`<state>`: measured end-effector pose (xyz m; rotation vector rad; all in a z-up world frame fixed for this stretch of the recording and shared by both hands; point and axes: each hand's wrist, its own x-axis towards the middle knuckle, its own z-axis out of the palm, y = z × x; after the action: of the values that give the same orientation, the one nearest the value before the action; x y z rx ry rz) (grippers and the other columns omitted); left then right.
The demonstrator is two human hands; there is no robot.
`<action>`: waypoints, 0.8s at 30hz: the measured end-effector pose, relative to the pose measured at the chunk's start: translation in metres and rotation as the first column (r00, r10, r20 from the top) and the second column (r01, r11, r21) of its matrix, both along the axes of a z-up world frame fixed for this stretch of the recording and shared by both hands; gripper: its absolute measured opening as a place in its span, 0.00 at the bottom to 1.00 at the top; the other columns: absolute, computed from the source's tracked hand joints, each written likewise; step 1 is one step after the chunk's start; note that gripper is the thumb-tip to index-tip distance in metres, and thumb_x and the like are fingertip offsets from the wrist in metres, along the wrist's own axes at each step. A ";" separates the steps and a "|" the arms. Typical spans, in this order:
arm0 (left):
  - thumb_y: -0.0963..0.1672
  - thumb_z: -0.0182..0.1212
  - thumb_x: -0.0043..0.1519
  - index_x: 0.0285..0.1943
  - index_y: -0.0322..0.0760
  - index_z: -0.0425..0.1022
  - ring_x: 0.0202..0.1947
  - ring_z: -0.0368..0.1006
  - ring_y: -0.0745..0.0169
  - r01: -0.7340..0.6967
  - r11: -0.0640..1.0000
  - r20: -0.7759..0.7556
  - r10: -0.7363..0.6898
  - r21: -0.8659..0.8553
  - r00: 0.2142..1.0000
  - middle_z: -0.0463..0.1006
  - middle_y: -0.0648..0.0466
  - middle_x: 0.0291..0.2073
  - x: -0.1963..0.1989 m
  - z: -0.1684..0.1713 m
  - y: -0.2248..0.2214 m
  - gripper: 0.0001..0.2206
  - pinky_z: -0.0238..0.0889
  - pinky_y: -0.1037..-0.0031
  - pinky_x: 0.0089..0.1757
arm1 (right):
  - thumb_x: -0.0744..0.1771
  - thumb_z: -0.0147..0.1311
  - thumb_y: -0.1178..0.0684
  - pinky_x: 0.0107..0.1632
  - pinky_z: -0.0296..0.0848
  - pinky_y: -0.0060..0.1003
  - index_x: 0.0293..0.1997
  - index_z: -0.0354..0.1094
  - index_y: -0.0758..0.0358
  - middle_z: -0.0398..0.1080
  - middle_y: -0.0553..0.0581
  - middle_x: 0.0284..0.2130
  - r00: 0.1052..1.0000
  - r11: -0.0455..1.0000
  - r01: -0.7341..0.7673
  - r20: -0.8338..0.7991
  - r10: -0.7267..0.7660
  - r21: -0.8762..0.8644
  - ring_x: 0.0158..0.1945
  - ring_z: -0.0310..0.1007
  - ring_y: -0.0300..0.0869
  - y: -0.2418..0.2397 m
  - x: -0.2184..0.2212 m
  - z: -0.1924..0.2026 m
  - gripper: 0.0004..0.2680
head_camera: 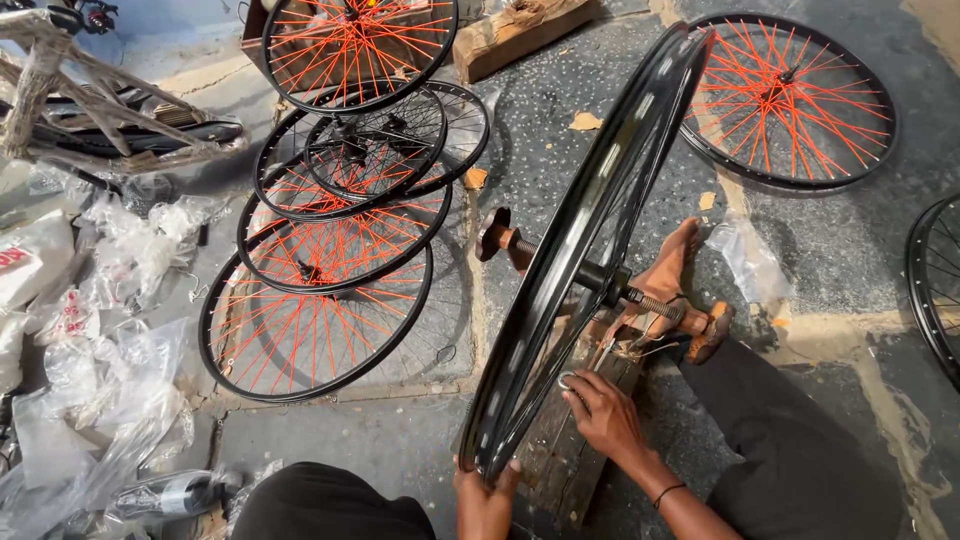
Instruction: The person mounts a bicycle wheel onto a truing stand, spins it, and adjusts the spokes before removing it to repeat the process with a new rim. They pick up a rim from the floor, inspect it, and mount it onto the stand.
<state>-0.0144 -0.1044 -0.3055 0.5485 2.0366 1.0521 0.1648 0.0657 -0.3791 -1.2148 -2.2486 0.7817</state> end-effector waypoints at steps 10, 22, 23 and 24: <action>0.42 0.72 0.53 0.45 0.26 0.77 0.28 0.82 0.52 0.123 0.989 -0.193 -0.106 0.081 0.976 0.82 0.43 0.31 0.016 0.059 0.010 0.15 0.75 0.64 0.31 | 0.68 0.53 0.48 0.55 0.76 0.50 0.52 0.76 0.61 0.75 0.60 0.52 1.000 0.999 0.013 -0.005 -0.013 -0.031 0.54 0.76 0.56 0.001 0.000 0.000 0.12; 0.42 0.67 0.58 0.53 0.32 0.78 0.28 0.84 0.52 0.148 0.975 -0.239 -0.105 0.168 0.965 0.82 0.42 0.34 0.018 0.069 0.009 0.15 0.72 0.65 0.26 | 0.68 0.53 0.48 0.55 0.75 0.50 0.52 0.76 0.61 0.74 0.60 0.52 1.000 1.000 0.018 0.005 -0.018 -0.025 0.54 0.75 0.56 0.001 -0.001 0.005 0.12; 0.43 0.67 0.58 0.54 0.33 0.77 0.31 0.84 0.52 0.109 0.980 -0.235 -0.068 0.169 0.970 0.81 0.41 0.34 0.018 0.067 0.008 0.16 0.73 0.65 0.26 | 0.68 0.53 0.48 0.55 0.75 0.50 0.51 0.76 0.61 0.75 0.60 0.52 1.000 1.000 0.013 0.009 -0.013 -0.007 0.54 0.75 0.56 0.001 -0.001 0.004 0.11; 0.43 0.67 0.58 0.54 0.33 0.77 0.31 0.84 0.52 0.107 0.980 -0.236 -0.065 0.170 0.970 0.81 0.41 0.34 0.018 0.064 0.005 0.16 0.73 0.65 0.26 | 0.68 0.53 0.48 0.55 0.75 0.50 0.51 0.76 0.61 0.75 0.60 0.52 1.000 1.000 0.010 0.008 -0.010 -0.006 0.54 0.75 0.56 0.001 -0.001 0.006 0.11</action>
<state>0.0032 -0.0989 -0.2415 0.8821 2.1033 1.1746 0.1638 0.0670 -0.3730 -1.2330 -2.2460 0.7819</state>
